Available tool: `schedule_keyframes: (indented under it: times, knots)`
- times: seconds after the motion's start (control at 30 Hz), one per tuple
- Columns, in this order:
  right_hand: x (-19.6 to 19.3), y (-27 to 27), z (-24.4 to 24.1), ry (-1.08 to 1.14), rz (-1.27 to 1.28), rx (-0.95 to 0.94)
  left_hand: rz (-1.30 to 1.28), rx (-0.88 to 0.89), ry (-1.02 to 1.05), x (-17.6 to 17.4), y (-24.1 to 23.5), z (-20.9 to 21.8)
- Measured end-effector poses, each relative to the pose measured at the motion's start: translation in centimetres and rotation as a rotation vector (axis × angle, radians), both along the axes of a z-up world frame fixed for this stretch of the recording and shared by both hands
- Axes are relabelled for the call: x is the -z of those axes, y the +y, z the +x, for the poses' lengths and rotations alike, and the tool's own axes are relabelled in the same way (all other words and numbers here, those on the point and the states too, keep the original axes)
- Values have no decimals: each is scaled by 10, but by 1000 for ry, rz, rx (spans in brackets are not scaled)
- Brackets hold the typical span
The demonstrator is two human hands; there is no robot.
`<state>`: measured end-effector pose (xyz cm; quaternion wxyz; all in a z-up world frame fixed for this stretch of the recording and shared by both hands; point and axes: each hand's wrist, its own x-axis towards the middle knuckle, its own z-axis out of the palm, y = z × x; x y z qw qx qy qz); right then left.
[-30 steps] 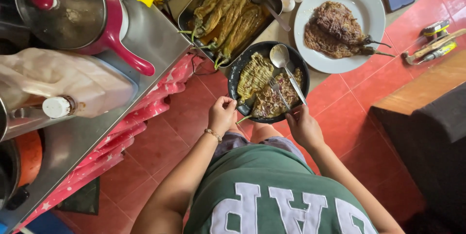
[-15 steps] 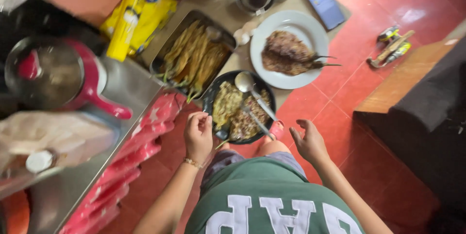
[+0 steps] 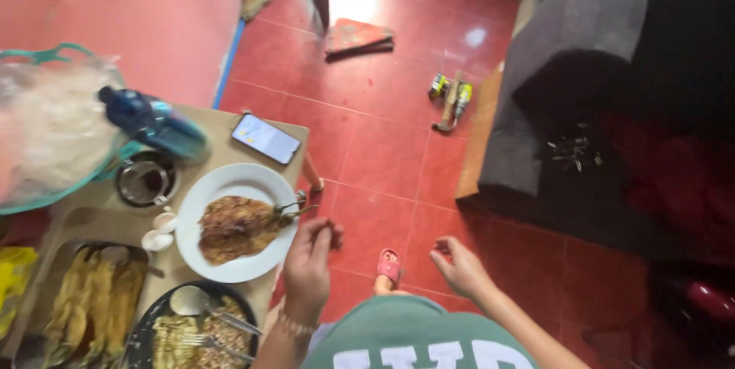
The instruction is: Frying eggplant slices in a pan on a stove, stirring and flipping them with a wooden spoon.
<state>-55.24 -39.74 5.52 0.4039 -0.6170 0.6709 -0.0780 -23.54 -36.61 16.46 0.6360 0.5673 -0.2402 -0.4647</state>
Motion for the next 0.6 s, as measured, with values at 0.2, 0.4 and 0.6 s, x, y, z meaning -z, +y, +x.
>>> schedule_keyframes:
  times: [0.2, 0.4, 0.6]
  knots:
    - [-59, -83, -71, 27, 94, 221, -189, 289, 18, -86, -145, -86]
    - [-35, -170, -86, -104, 84, 314, -288, 437, 179, -92, -252, -123]
    - [-3, -289, -121, -7, 256, 265, -236, 370, 328, -70, -379, -113]
